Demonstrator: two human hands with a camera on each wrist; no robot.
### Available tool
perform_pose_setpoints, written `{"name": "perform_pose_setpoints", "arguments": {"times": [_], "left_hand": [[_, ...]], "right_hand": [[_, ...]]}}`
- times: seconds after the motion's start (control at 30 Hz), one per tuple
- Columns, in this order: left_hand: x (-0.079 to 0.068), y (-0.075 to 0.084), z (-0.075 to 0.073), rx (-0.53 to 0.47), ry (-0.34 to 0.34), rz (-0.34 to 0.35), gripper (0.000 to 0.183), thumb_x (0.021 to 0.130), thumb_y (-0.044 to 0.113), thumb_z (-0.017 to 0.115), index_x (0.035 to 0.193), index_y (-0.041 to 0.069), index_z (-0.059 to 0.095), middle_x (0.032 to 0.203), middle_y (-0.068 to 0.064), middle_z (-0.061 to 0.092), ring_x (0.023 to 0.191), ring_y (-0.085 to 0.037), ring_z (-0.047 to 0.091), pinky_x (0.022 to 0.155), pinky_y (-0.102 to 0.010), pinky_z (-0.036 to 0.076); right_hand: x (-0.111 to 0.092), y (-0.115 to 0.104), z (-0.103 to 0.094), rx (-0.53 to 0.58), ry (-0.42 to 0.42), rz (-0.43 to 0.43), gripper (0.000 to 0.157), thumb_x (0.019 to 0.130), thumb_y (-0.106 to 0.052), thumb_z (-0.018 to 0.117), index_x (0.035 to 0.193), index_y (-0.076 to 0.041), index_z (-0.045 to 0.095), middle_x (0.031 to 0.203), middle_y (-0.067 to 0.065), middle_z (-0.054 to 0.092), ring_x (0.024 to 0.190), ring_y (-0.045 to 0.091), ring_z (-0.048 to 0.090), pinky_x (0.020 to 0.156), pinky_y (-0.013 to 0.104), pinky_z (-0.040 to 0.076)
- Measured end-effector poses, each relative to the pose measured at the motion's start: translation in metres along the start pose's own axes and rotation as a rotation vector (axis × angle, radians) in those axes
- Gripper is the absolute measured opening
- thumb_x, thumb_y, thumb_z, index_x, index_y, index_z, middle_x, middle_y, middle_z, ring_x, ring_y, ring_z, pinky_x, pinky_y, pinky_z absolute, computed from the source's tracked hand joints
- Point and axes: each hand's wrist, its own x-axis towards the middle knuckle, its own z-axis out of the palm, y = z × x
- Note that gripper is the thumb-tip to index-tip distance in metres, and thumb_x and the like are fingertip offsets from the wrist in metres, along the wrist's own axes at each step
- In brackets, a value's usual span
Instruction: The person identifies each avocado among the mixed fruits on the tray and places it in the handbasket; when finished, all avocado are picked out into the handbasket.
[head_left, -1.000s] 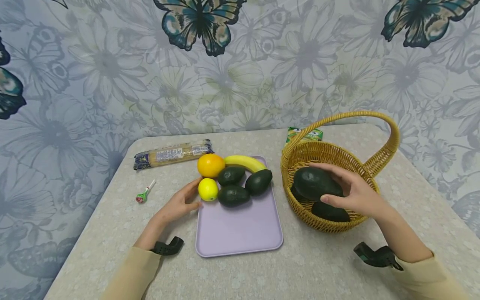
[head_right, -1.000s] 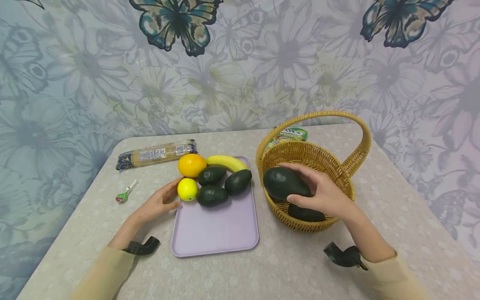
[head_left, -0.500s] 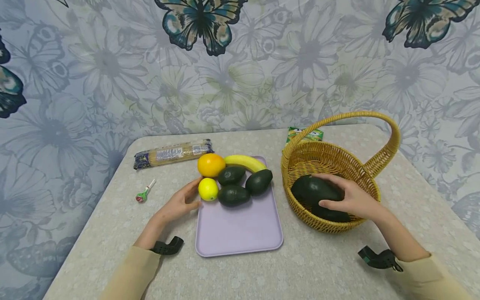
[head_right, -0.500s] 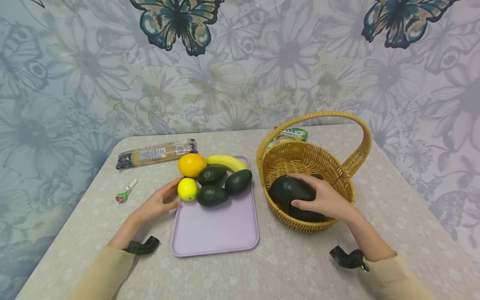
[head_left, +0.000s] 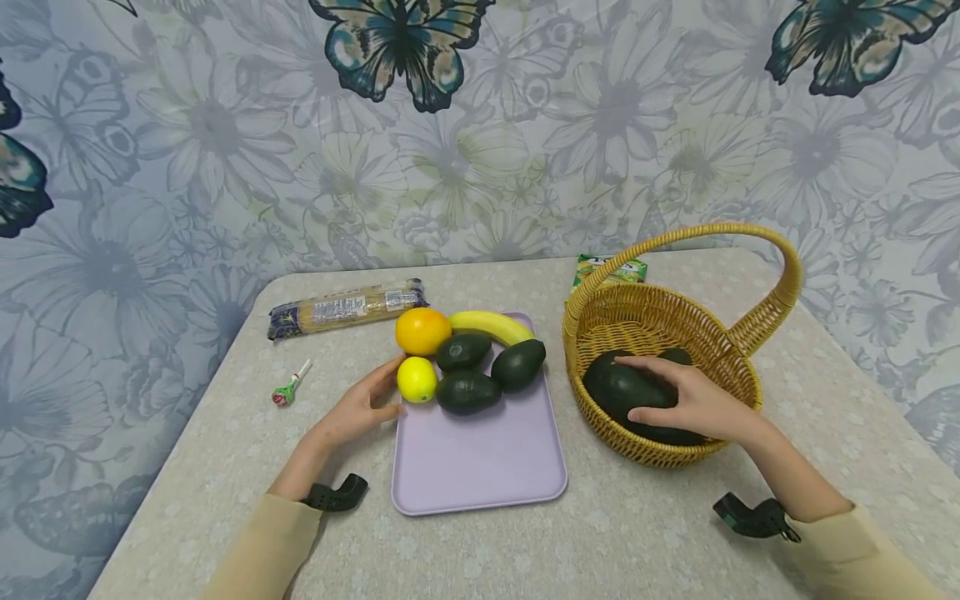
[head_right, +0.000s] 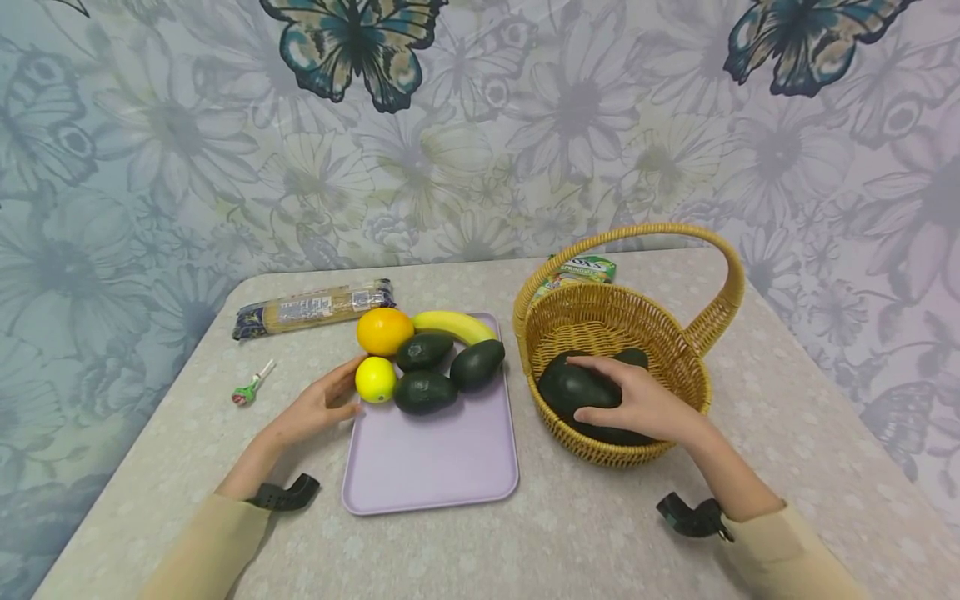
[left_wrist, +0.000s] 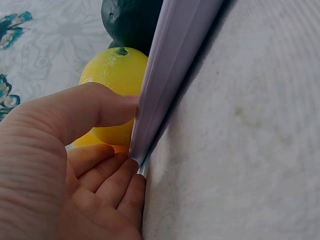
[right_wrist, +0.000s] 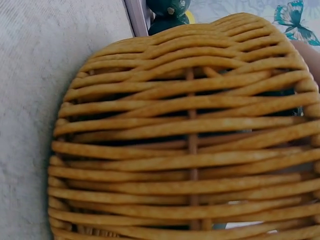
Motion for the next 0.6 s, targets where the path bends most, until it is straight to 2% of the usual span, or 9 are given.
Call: {"name": "perform_pose_setpoints", "arguments": {"times": [0.4, 0.5, 0.6], "left_hand": [[0.0001, -0.0002, 0.0017, 0.003, 0.002, 0.010, 0.078, 0.086, 0.003, 0.064, 0.150, 0.005, 0.020, 0.153, -0.018, 0.021, 0.137, -0.038, 0.023, 0.111, -0.051, 0.020], [0.0001, 0.0002, 0.0016, 0.003, 0.004, 0.000, 0.078, 0.086, 0.002, 0.064, 0.151, 0.006, 0.020, 0.153, -0.017, 0.021, 0.137, -0.036, 0.023, 0.111, -0.049, 0.021], [0.0003, 0.0002, 0.0008, 0.003, 0.002, -0.001, 0.078, 0.086, 0.002, 0.064, 0.151, 0.007, 0.020, 0.153, -0.015, 0.021, 0.137, -0.036, 0.023, 0.111, -0.049, 0.021]], "right_hand": [[-0.0010, -0.0013, 0.0035, -0.001, 0.004, 0.022, 0.069, 0.081, -0.034, 0.074, 0.141, -0.015, 0.044, 0.139, 0.012, 0.045, 0.117, 0.029, 0.049, 0.085, 0.047, 0.048], [-0.0007, -0.0018, 0.0026, -0.007, 0.019, 0.008, 0.069, 0.081, -0.033, 0.075, 0.140, -0.014, 0.045, 0.139, 0.009, 0.046, 0.118, 0.027, 0.050, 0.087, 0.044, 0.048], [0.0005, -0.0038, 0.0000, 0.020, 0.036, -0.019, 0.068, 0.081, -0.028, 0.075, 0.140, -0.013, 0.045, 0.138, 0.005, 0.047, 0.119, 0.025, 0.050, 0.092, 0.035, 0.047]]}}
